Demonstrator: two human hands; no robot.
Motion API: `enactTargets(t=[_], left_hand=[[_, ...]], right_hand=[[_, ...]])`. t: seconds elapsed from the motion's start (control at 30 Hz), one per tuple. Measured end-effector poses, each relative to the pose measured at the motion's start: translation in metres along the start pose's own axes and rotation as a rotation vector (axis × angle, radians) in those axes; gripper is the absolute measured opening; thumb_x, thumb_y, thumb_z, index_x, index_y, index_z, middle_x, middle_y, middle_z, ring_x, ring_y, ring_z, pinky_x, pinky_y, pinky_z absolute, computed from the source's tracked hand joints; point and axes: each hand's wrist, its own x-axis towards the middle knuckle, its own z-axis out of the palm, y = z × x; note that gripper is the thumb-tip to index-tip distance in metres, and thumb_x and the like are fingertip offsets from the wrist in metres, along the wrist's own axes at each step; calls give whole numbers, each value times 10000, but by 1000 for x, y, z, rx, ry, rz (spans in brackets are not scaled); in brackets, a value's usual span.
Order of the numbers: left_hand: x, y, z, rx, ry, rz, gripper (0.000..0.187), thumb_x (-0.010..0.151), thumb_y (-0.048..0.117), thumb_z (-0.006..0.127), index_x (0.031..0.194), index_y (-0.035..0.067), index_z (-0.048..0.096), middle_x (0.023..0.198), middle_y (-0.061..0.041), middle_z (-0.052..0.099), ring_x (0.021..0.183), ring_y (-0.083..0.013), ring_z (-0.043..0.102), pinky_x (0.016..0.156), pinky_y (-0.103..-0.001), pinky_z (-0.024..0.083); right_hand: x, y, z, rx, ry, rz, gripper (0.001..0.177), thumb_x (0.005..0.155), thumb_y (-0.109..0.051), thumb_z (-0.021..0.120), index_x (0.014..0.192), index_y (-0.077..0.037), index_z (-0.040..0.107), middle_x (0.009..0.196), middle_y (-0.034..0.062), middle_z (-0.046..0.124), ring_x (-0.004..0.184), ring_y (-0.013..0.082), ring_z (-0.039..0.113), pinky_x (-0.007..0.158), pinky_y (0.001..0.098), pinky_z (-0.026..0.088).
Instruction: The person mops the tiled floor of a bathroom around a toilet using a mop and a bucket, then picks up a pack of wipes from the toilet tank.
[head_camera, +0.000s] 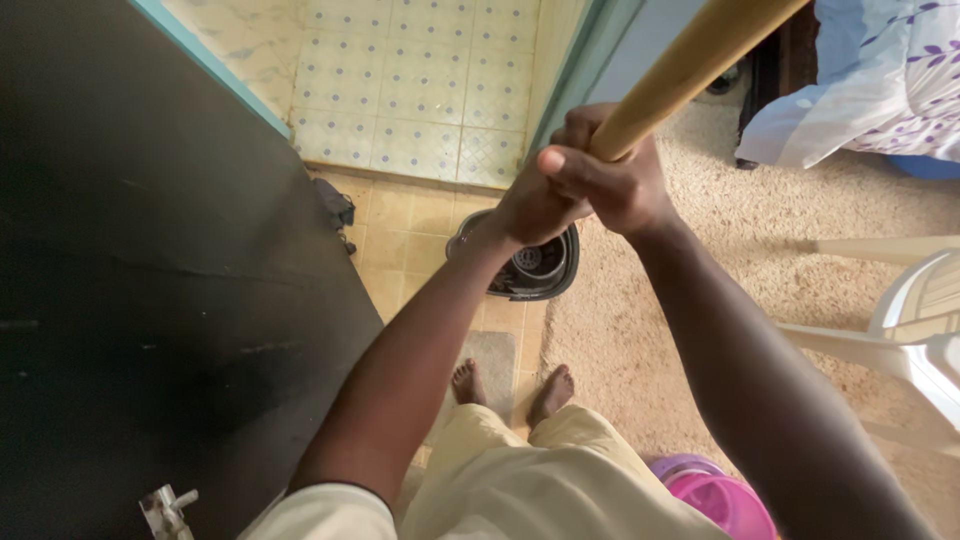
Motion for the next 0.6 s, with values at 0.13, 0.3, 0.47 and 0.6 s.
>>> enactTargets(t=[0.13, 0.3, 0.47, 0.6], left_hand=[[15, 43, -6, 207, 108, 18, 183, 987, 138, 616, 848, 19, 622, 716, -74, 674, 686, -182, 706, 595, -326, 567], [17, 49, -10, 236, 125, 52, 195, 973, 171, 641, 850, 21, 658, 753, -102, 724, 730, -212, 740, 622, -347, 596], [-3, -5, -7, 166, 152, 50, 218, 1049, 160, 520, 908, 36, 630, 824, -85, 690, 782, -184, 699, 640, -325, 581], [-30, -52, 3, -97, 130, 23, 387, 1156, 242, 399, 834, 79, 538, 724, -27, 566, 649, -104, 578, 550, -259, 502]], right_hand=[[25, -32, -3, 21, -42, -112, 420, 1040, -236, 682, 698, -143, 457, 555, 6, 472, 426, 87, 505, 399, 281, 409], [26, -49, 4, -123, 34, -36, 420, 1087, -229, 632, 699, -142, 496, 582, 27, 522, 458, 107, 538, 376, 278, 426], [16, 3, 12, -226, 56, -97, 468, 1045, -233, 642, 614, -151, 480, 523, 13, 492, 397, 97, 474, 347, 281, 399], [0, 48, 22, -388, 38, -151, 467, 1032, -222, 638, 598, -153, 482, 504, 0, 491, 392, 91, 478, 326, 275, 414]])
